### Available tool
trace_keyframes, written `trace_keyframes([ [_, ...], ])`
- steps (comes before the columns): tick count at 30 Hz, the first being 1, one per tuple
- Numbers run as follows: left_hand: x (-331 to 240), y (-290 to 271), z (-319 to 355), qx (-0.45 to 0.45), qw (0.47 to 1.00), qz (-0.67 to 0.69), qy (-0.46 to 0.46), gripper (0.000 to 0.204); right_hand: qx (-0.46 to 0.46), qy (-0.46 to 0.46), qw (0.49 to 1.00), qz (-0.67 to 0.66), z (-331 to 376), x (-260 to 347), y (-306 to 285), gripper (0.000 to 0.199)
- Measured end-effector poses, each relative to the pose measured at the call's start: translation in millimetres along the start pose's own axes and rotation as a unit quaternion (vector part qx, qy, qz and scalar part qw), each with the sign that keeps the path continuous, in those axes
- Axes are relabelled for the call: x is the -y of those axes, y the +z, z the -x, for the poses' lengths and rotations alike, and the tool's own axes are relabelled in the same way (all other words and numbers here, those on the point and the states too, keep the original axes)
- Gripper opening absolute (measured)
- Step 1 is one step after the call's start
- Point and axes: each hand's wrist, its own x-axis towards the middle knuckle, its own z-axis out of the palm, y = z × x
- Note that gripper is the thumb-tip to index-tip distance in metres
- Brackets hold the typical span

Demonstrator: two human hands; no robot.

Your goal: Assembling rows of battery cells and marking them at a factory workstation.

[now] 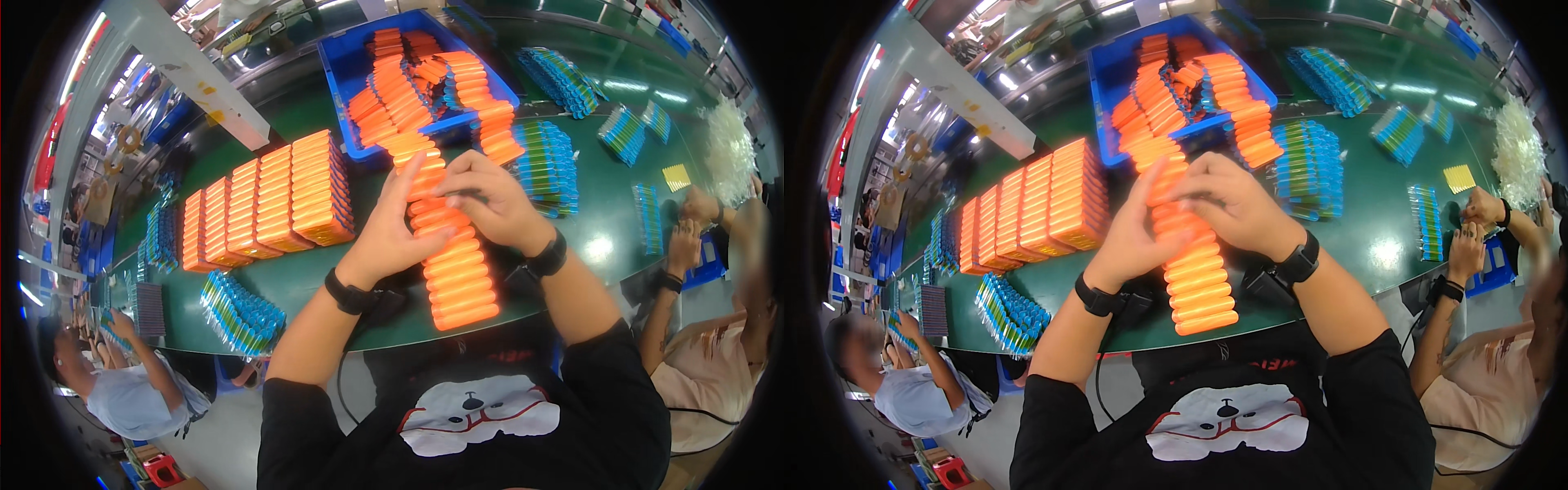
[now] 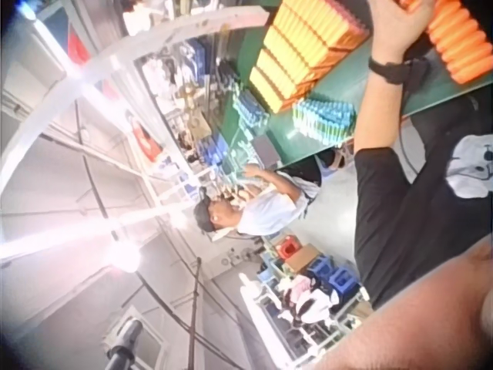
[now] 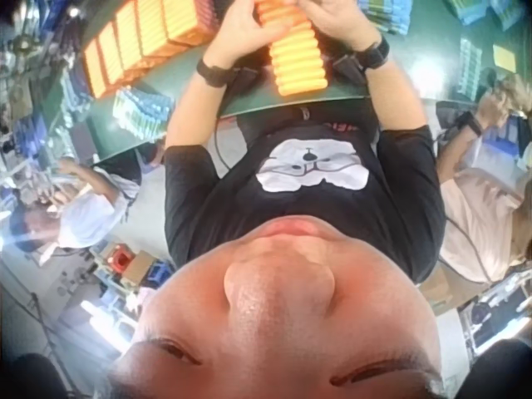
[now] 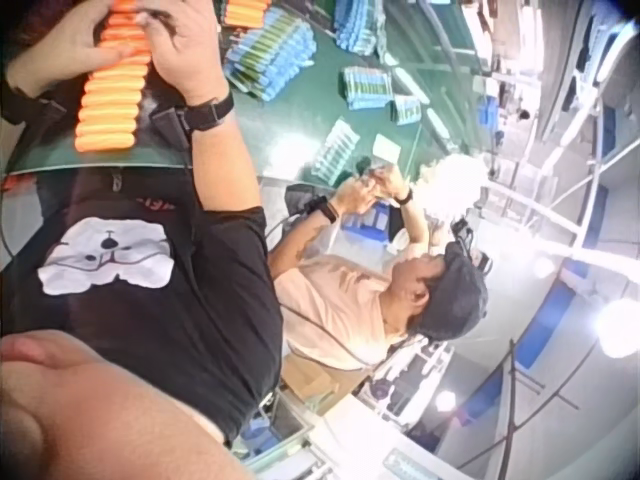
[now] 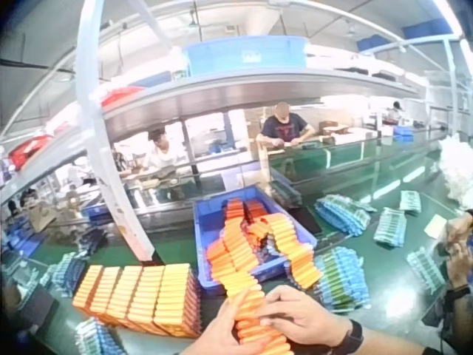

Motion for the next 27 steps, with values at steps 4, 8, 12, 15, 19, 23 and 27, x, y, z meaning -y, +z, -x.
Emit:
trace_keyframes([
  [4,2,-1,-1,0.007,0.999,-0.024,0.021,0.103,0.004,0.01,0.999,0.054,0,1,0,0.021],
  [8,-8,-2,-3,0.0,0.996,-0.072,0.05,0.102,-0.036,0.021,0.997,0.064,3,-1,-17,0.009],
  [12,-17,-2,0,0.0,0.994,-0.069,0.089,0.098,-0.115,0.087,0.98,-0.139,7,-4,-21,0.017],
  [15,-37,1,10,0.074,0.961,-0.194,0.185,0.103,-0.072,0.132,0.947,-0.283,5,15,-24,0.02],
  [19,-40,7,20,0.128,0.965,-0.201,0.112,0.109,0.084,0.211,0.93,-0.29,11,31,-37,0.02],
  [23,-29,0,11,-0.02,0.994,0.006,0.11,0.092,0.135,0.271,0.898,-0.32,14,42,-49,0.021],
  [27,-19,-4,3,-0.045,0.995,0.05,0.072,0.084,0.347,0.204,0.849,-0.342,10,39,-53,0.018],
])
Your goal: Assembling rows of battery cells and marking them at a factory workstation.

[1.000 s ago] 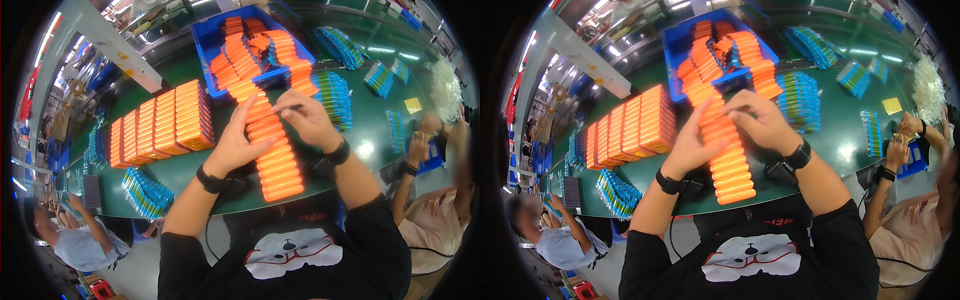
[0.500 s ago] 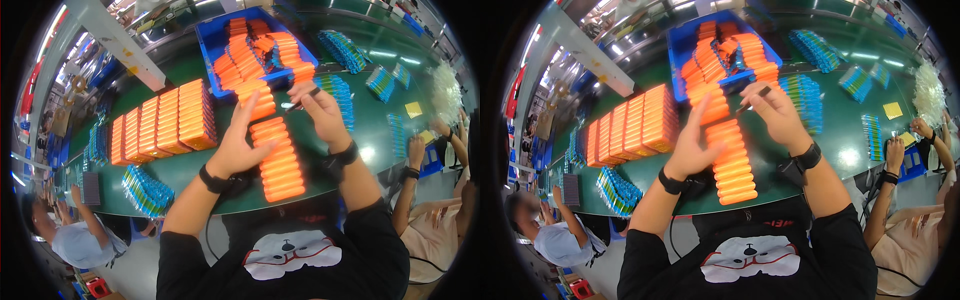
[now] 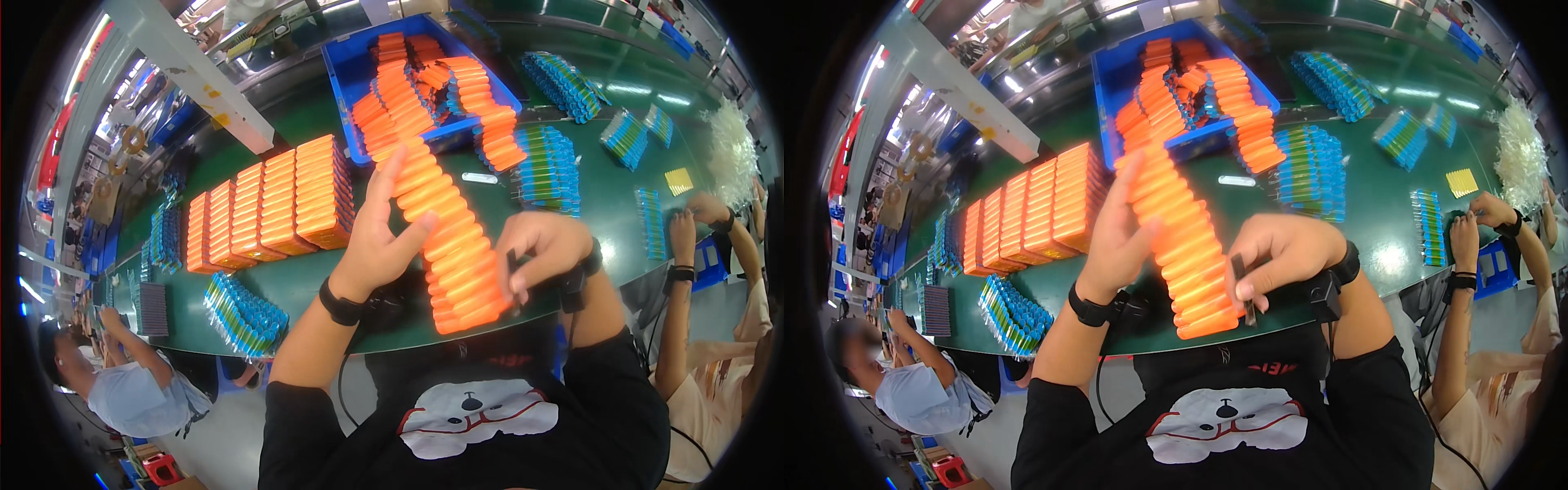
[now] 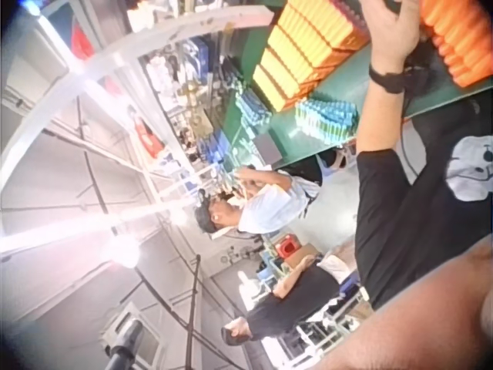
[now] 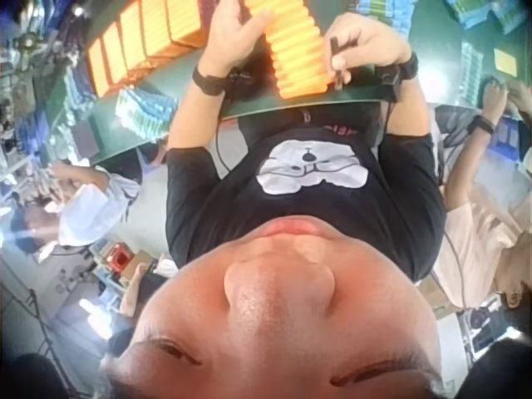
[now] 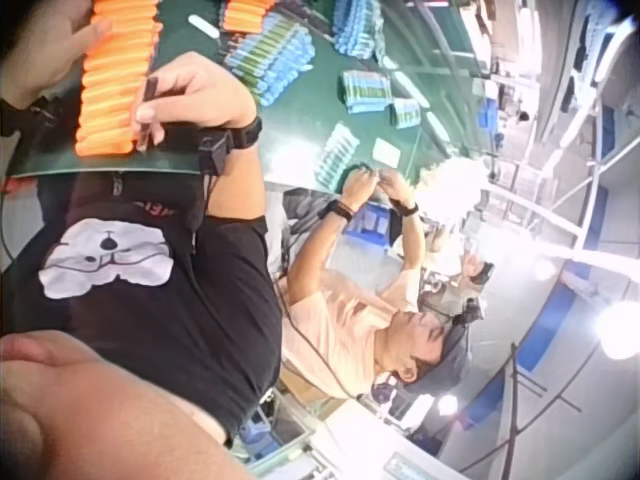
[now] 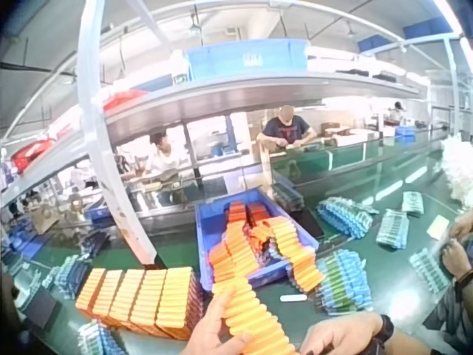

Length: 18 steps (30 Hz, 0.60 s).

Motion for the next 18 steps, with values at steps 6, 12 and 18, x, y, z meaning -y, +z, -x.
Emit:
trace_keyframes([
  [6,8,1,-1,0.052,0.995,-0.082,-0.036,0.083,0.103,0.022,0.994,0.011,-7,-8,-3,0.018],
  [12,13,-1,-2,0.091,0.988,-0.026,-0.118,0.085,0.018,0.072,0.997,0.007,1,2,-12,0.019],
  [18,18,5,1,0.064,0.993,-0.005,-0.094,0.086,-0.379,-0.168,0.888,0.198,-34,-42,-7,0.012],
])
